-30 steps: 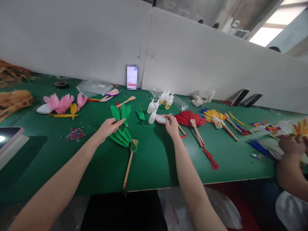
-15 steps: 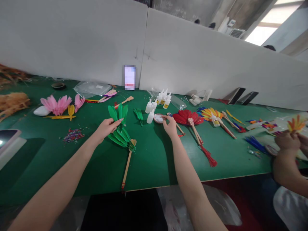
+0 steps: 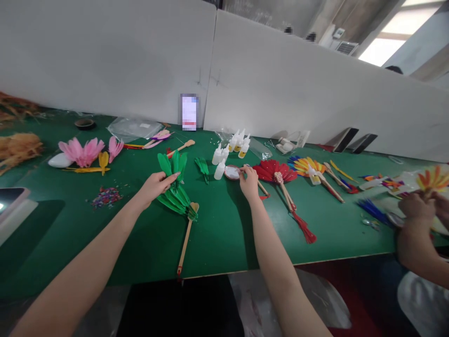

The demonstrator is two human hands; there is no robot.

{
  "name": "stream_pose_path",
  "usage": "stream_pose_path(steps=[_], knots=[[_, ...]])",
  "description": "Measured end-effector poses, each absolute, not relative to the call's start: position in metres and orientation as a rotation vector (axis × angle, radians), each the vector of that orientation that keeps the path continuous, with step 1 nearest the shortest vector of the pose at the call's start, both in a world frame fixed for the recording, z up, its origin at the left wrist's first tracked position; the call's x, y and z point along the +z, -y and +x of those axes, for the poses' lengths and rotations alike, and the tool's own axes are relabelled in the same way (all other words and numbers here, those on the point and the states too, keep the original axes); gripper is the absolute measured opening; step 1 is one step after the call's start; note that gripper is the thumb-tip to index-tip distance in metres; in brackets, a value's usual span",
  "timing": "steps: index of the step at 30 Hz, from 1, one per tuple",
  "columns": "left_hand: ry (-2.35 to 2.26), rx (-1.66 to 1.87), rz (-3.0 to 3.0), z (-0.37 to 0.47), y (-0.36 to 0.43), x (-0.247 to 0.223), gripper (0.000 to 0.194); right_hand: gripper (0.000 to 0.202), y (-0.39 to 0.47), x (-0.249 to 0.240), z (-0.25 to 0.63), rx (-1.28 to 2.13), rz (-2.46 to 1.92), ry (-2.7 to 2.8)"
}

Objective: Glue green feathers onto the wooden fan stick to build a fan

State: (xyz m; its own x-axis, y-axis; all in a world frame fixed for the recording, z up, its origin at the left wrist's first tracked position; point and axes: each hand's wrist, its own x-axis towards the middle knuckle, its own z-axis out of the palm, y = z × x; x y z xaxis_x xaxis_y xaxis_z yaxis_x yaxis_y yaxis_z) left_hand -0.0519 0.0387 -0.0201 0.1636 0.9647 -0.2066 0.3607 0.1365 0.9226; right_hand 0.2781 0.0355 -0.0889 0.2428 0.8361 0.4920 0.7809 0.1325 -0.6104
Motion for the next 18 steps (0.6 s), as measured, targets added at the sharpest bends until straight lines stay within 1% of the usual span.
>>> stream_pose_path(steps=[8, 14, 18], knots=[[-1.384, 0.741, 1.405, -0.051, -0.039, -0.018, 0.049, 0.026, -0.034, -0.084, 0.273, 0.106, -1.562, 1.494], [-1.386, 0.746, 1.399, -0.050, -0.040, -0.019, 0.049, 0.024, -0.030, -0.078, 0.269, 0.123, -1.524, 1.501], [-1.396, 0.742, 1.408, -0.050, -0.039, -0.019, 0.049, 0.019, -0.030, -0.079, 0.269, 0.130, -1.530, 1.460]])
